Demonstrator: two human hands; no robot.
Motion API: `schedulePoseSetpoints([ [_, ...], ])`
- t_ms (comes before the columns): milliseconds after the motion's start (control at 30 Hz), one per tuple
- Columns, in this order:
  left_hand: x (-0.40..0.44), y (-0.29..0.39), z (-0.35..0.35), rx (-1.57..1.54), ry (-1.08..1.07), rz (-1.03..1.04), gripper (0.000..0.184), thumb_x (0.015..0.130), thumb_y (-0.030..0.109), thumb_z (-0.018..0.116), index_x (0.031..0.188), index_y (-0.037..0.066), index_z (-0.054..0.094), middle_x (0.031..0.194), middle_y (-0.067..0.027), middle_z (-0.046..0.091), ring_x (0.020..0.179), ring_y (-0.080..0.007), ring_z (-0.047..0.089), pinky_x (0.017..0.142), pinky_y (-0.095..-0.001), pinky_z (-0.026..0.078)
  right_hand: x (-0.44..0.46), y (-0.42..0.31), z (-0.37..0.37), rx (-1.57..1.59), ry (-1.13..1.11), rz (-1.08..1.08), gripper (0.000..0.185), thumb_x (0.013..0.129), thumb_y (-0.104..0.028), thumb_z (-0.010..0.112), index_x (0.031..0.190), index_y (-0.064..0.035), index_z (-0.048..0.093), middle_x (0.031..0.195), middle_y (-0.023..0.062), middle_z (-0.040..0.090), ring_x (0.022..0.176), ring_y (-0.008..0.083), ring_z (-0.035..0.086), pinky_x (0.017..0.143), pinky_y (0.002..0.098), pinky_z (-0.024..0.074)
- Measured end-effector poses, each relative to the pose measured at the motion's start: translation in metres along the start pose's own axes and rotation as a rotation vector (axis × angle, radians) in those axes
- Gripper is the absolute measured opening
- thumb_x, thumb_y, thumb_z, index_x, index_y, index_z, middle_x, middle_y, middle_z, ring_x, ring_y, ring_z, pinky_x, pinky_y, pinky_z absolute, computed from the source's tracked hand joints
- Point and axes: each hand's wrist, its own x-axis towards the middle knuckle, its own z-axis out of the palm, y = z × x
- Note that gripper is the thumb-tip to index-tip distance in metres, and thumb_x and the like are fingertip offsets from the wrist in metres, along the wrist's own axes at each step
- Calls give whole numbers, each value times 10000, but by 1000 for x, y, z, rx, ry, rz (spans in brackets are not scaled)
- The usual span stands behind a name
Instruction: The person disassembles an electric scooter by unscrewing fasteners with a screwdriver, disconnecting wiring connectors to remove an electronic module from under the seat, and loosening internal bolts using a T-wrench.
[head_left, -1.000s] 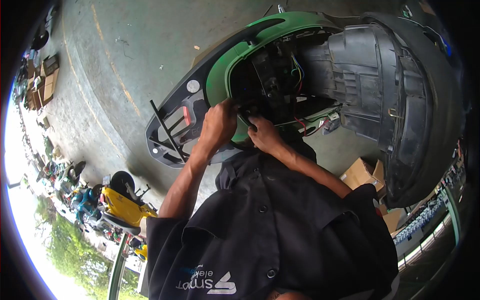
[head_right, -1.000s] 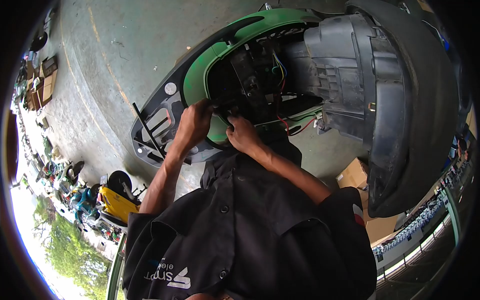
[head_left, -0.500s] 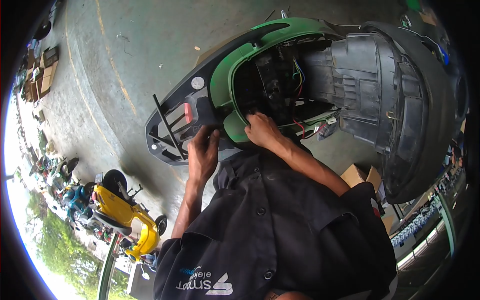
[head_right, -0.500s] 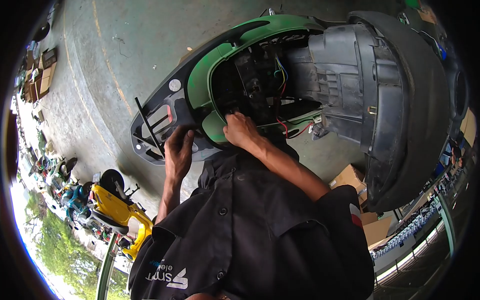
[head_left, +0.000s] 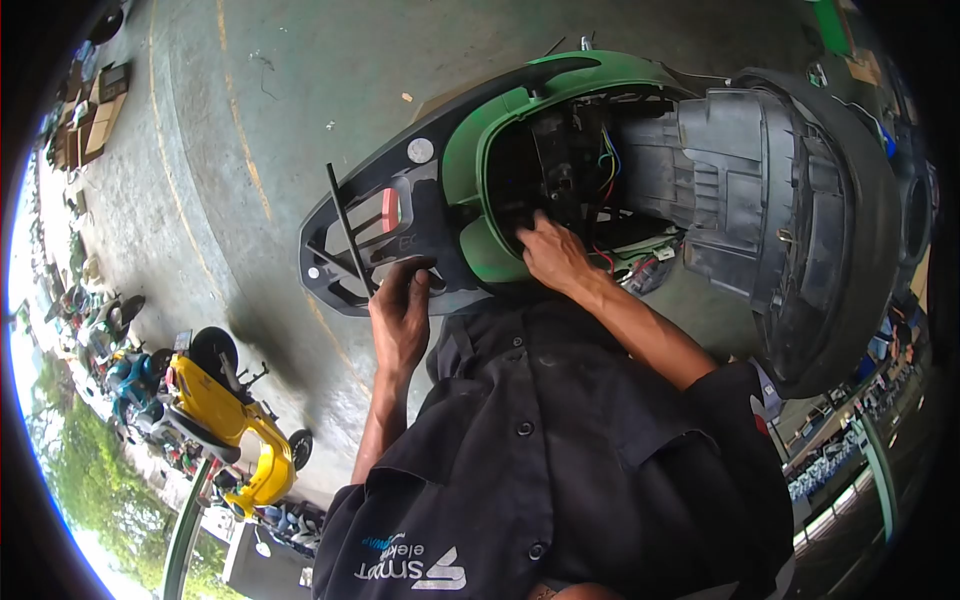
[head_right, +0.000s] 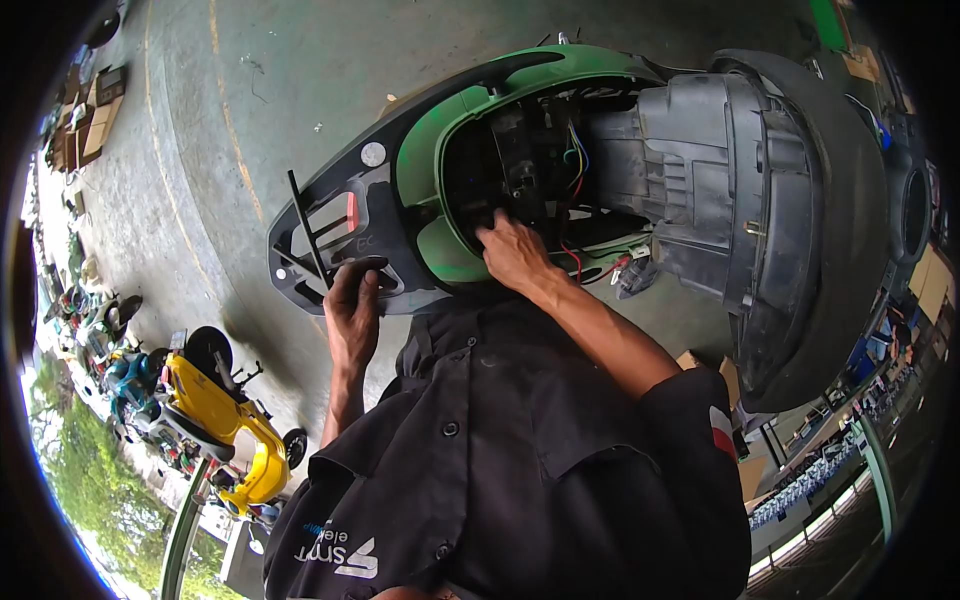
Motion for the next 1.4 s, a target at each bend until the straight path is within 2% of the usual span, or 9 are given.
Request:
schedulePoseSetpoints([
  [400,-1,-14,19,-22,-48,28,248,1042,151,551,1126,-56,659,897,-93,687,854,-142,639,826,-291,494,3,14,24,241,357,-55,263,844,-71,694,1100,-65,633,1016,192,615,853,418,666,720,486,567],
  [467,0,-14,20,23,-48,56,247,1019,158,578,1117,-51,667,916,-157,728,861,-202,702,796,-329,532,3,19,26,257,384,-71,276,844,-83,702,1107,-68,621,1015,177,614,853,403,666,708,471,568],
  [667,2,-12,23,53,-39,43,255,1040,155,554,1124,-58,666,900,-107,697,845,-149,641,817,-298,499,-4,25,31,192,359,-208,318,820,-78,721,1116,-81,607,1057,162,592,856,382,665,697,452,576],
  [900,-2,-12,29,12,-13,5,234,1034,122,554,1122,-64,665,893,-103,702,841,-152,648,818,-293,502,-4,24,39,230,316,-123,396,776,-53,738,1145,-116,610,1104,176,573,844,389,671,673,459,580],
  [1100,-5,-12,48,51,-228,-106,259,1014,128,571,1178,-55,652,893,-128,716,839,-151,666,791,-309,522,-1,27,46,277,318,-113,437,761,-31,739,1170,-114,608,1161,215,572,862,402,675,691,469,585],
  [1133,-4,-15,55,82,-272,-66,341,983,157,602,1273,-23,612,917,-188,722,854,-259,713,794,-357,536,-1,26,47,264,332,-93,441,757,-32,745,1169,-103,605,1161,223,571,868,409,673,694,472,585],
  [1233,0,-16,77,195,-402,-77,472,960,189,623,1389,18,522,952,-253,710,909,-409,704,832,-431,535,1,28,49,247,336,-69,454,747,-36,757,1171,-83,600,1158,233,571,877,421,669,696,475,585],
  [1267,3,-25,84,216,-446,-52,631,939,191,625,1497,33,377,977,-290,694,955,-496,654,851,-496,518,1,29,50,246,334,-64,464,743,-40,764,1175,-75,598,1156,234,573,879,426,666,696,475,585],
  [1400,20,-19,101,287,-510,-197,728,912,166,609,1535,1,269,962,-324,681,958,-511,647,856,-539,505,2,25,41,296,276,-39,484,737,-65,774,1188,-73,598,1140,236,574,876,431,663,696,478,583],
])
